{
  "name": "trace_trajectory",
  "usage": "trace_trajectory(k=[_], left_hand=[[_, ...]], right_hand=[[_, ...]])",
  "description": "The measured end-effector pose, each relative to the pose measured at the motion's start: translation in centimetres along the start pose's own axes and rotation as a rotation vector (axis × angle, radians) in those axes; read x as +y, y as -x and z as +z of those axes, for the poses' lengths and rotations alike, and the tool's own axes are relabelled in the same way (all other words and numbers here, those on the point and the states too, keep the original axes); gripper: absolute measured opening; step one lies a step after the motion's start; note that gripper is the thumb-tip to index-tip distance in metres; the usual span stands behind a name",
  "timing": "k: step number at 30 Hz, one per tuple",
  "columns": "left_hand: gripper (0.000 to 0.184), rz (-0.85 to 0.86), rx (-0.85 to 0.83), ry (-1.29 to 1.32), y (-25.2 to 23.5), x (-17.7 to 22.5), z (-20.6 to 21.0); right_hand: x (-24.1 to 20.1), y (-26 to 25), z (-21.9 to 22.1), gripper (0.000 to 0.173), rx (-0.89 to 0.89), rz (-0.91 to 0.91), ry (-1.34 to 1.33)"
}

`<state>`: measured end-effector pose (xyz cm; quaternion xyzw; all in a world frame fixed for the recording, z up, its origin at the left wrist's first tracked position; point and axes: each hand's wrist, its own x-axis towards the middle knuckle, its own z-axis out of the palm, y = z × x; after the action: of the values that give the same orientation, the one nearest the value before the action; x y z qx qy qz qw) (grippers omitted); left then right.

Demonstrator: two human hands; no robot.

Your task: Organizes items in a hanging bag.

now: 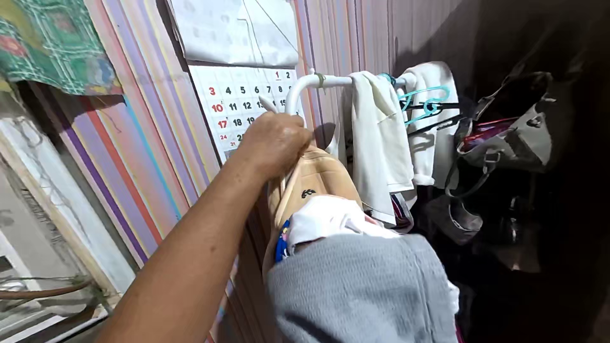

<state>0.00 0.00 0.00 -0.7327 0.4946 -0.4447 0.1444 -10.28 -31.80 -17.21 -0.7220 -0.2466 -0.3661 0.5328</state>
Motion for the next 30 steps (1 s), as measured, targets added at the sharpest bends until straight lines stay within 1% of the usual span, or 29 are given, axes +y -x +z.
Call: trace_trajectory(k=[1, 2, 3, 4, 5, 7, 8, 9, 11, 12, 13, 14, 16, 17, 18, 19, 21, 22, 23, 25, 27, 28, 30], left_hand=[[0.021, 0.000, -0.012, 0.000, -0.6, 0.1, 0.2], [0.021, -0.016, -0.010, 0.007, -1.0, 0.3, 0.4], [0.020, -0.054, 0.001, 0.029, -1.0, 0.5, 0.4], [0.018, -0.120, 0.029, 0.070, -0.5, 0.9, 0.3], [0.018, -0.213, 0.075, 0.130, 0.2, 1.6, -0.1], [0.021, -0.440, 0.190, 0.263, 2.4, 3.8, -1.2], [0.026, -0.547, 0.197, 0.325, 3.7, 5.1, -1.8], [0.034, -0.640, 0.142, 0.382, 4.9, 6.5, -2.1], [0.053, -0.778, -0.053, 0.488, 6.3, 9.0, -1.9], [0.059, -0.794, -0.068, 0.512, 6.8, 10.4, -1.2], [0.060, -0.768, -0.007, 0.499, 7.3, 11.7, -0.2], [0.054, -0.724, 0.094, 0.475, 7.8, 12.9, 0.7], [0.032, -0.610, 0.313, 0.467, 8.5, 14.8, 2.3], [0.026, -0.552, 0.385, 0.463, 8.8, 15.6, 3.0], [0.023, -0.500, 0.418, 0.463, 9.2, 16.3, 3.4], [0.022, -0.445, 0.436, 0.475, 9.6, 17.0, 3.6], [0.021, -0.327, 0.432, 0.524, 10.7, 17.7, 3.7], [0.020, -0.277, 0.425, 0.534, 11.1, 17.9, 3.8], [0.021, -0.239, 0.411, 0.535, 11.6, 18.1, 3.9], [0.023, -0.189, 0.378, 0.538, 12.9, 17.9, 4.0], [0.025, -0.179, 0.353, 0.562, 14.4, 17.4, 4.0], [0.026, -0.186, 0.344, 0.584, 15.2, 17.1, 4.0], [0.027, -0.196, 0.353, 0.628, 16.5, 16.5, 4.5]], right_hand=[[-0.1, 0.9, 5.6, 0.035, -0.008, -0.068, 0.262], [-1.1, 1.9, 11.6, 0.023, 0.052, -0.083, 0.486], [-3.3, 2.8, 16.7, 0.016, 0.097, -0.028, 0.636], [-5.1, 3.6, 19.5, 0.015, 0.113, -0.034, 0.765], [-5.7, 4.4, 20.6, 0.017, 0.150, -0.078, 0.837], [-4.3, 5.1, 20.3, 0.021, 0.323, -0.299, 0.906], [-3.6, 5.1, 19.9, 0.023, 0.400, -0.371, 0.902], [-3.3, 4.9, 19.7, 0.025, 0.465, -0.410, 0.885], [-3.1, 4.5, 19.7, 0.025, 0.554, -0.452, 0.820], [-3.0, 4.6, 19.9, 0.024, 0.587, -0.449, 0.745], [-3.0, 4.8, 20.1, 0.024, 0.598, -0.418, 0.615], [-3.0, 5.0, 20.3, 0.024, 0.612, -0.380, 0.455], [-3.5, 5.0, 19.9, 0.021, 0.617, -0.242, 0.175], [-3.7, 4.8, 19.4, 0.017, 0.625, -0.158, 0.090], [-3.8, 4.5, 18.8, 0.015, 0.625, -0.077, 0.029], [-3.9, 4.2, 18.0, 0.017, 0.614, 0.007, -0.014], [-4.2, 3.7, 16.5, 0.036, 0.528, 0.160, -0.003], [-4.4, 3.6, 15.8, 0.042, 0.470, 0.212, 0.031], [-4.7, 3.5, 15.3, 0.043, 0.412, 0.249, 0.075], [-5.2, 3.7, 14.6, 0.029, 0.344, 0.252, 0.186], [-4.9, 5.1, 14.7, 0.020, 0.357, 0.181, 0.273], [-4.5, 6.3, 15.0, 0.020, 0.368, 0.139, 0.280], [-3.3, 9.2, 15.9, 0.021, 0.349, 0.086, 0.211]])
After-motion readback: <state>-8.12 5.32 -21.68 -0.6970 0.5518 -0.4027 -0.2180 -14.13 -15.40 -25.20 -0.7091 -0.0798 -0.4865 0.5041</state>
